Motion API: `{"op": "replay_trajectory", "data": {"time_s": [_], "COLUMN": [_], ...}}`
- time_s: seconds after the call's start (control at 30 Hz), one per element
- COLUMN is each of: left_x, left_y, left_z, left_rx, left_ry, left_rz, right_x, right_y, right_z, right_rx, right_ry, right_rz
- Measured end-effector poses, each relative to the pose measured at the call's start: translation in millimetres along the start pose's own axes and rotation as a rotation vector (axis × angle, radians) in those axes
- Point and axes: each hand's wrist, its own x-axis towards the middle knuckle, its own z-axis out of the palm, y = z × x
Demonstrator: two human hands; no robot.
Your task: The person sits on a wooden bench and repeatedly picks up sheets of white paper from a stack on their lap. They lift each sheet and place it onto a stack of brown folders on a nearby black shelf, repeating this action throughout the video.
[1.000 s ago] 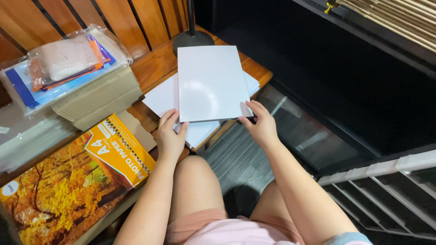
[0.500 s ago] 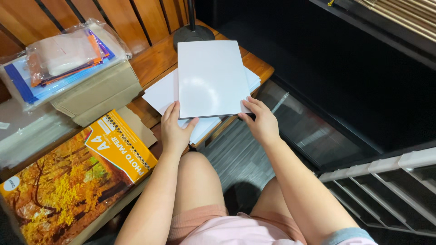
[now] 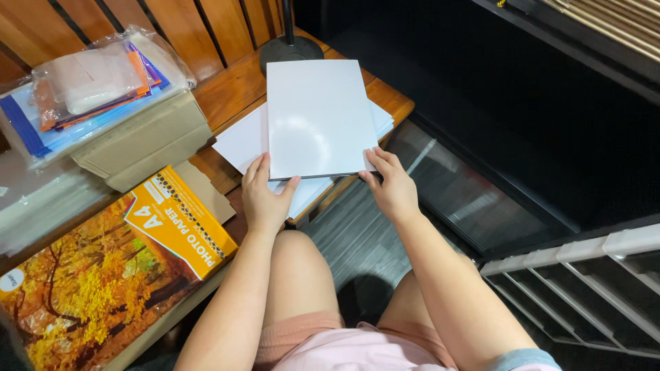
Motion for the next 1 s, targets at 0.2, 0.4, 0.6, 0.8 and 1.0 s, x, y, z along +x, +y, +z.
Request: {"op": "replay_trajectory", "data": {"time_s": [0.2, 0.4, 0.6, 0.8, 1.0], "left_x": [-1.1, -1.2, -1.2, -2.0, -4.7], "left_y": [-0.4, -3.7, -2.6, 0.2, 5.1], "left_z": [2.6, 7.6, 6.4, 7.3, 5.9], "left_rx": [-0.033, -0.048, -0.041, -0.051, -0.042], "left_ry": [0.024, 0.065, 0.055, 0.075, 0.03], "left_rz": [0.0, 0.028, 0.006, 0.022, -0.027], "right_x": [-2.3, -4.7, -4.6, -4.8, -2.7], "right_y": [-7.5, -15.2, -15.5, -13.8, -13.3], "right_z": [-3.3, -6.0, -5.2, -4.0, -3.3], "right_rx": [-0.005, -0.003, -0.022, -0.044, -0.098], "right_ry": [-0.003, 0.0, -0.001, 0.015, 0.044], "right_rz": [0.024, 0.058, 0.07, 0.061, 0.041]}}
